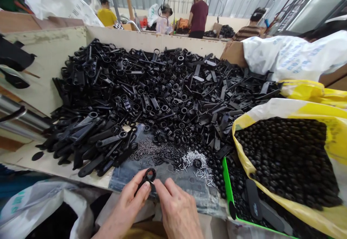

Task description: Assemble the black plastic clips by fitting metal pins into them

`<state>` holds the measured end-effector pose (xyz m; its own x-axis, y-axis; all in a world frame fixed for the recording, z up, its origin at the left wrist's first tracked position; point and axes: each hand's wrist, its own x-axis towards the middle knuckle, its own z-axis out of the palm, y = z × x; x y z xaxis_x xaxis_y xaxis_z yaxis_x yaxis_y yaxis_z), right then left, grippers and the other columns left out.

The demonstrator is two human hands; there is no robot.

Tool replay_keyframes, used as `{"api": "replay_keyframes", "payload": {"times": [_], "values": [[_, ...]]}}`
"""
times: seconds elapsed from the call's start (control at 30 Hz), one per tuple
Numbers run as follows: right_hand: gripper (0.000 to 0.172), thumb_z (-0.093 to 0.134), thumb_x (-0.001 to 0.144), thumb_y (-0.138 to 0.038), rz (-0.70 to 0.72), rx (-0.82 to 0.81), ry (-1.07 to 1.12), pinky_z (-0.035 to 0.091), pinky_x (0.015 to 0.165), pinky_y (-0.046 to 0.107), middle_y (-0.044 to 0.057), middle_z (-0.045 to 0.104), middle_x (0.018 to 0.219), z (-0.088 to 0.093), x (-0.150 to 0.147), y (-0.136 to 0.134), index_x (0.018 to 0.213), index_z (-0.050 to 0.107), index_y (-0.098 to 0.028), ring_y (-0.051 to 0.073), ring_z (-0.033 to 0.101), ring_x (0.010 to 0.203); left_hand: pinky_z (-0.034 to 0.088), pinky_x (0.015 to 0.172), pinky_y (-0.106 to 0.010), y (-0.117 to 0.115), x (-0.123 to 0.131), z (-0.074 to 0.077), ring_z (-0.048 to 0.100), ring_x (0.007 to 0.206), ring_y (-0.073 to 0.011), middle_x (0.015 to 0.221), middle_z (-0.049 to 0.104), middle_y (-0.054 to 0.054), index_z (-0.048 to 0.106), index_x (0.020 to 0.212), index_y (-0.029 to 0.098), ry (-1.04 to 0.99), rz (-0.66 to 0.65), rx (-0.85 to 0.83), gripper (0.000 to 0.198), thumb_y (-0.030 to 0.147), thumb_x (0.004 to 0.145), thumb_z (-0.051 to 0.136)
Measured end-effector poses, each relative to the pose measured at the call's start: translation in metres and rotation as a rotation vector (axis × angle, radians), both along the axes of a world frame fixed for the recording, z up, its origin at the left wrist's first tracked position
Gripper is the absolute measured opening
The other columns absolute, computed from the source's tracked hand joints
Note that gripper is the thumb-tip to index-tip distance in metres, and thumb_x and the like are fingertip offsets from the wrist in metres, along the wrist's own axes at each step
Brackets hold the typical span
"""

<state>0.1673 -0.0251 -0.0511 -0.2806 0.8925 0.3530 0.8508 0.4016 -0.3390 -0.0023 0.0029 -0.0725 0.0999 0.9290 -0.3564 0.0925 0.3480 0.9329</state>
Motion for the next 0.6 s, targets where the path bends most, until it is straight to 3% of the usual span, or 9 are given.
{"api": "replay_keyframes", "payload": {"times": [0.23, 0.43, 0.6], "values": [[0.042, 0.051, 0.083, 0.006, -0.016, 0.083, -0.168, 0.048, 0.046, 0.029, 0.003, 0.071, 0.081, -0.001, -0.005, 0.003, 0.118, 0.064, -0.014, 0.019, 0.071, 0.063, 0.059, 0.076, -0.033, 0.002, 0.000, 0.003, 0.070, 0.101, -0.0275, 0.102, 0.076, -0.009, 0.066, 0.132, 0.018, -0.027, -0.002, -0.039, 0.052, 0.049, 0.091, 0.066], [0.039, 0.057, 0.078, 0.003, 0.021, 0.144, -0.358, 0.052, 0.042, 0.033, 0.010, 0.071, 0.079, 0.006, -0.019, 0.003, 0.115, 0.068, -0.002, 0.023, 0.065, 0.059, 0.057, 0.098, -0.040, 0.010, 0.004, 0.002, 0.070, 0.114, -0.0298, 0.115, 0.078, -0.011, 0.072, 0.114, 0.020, 0.054, -0.003, 0.033, 0.037, 0.043, 0.085, 0.068], [0.025, 0.064, 0.082, -0.006, 0.031, 0.071, -0.414, 0.046, 0.037, 0.033, 0.013, 0.070, 0.079, 0.013, -0.034, 0.006, 0.107, 0.069, -0.003, 0.025, 0.064, 0.058, 0.056, 0.102, -0.039, 0.019, 0.002, -0.006, 0.072, 0.114, -0.0313, 0.113, 0.080, -0.010, 0.070, 0.109, 0.021, -0.016, 0.022, -0.028, 0.046, 0.048, 0.072, 0.079]]}}
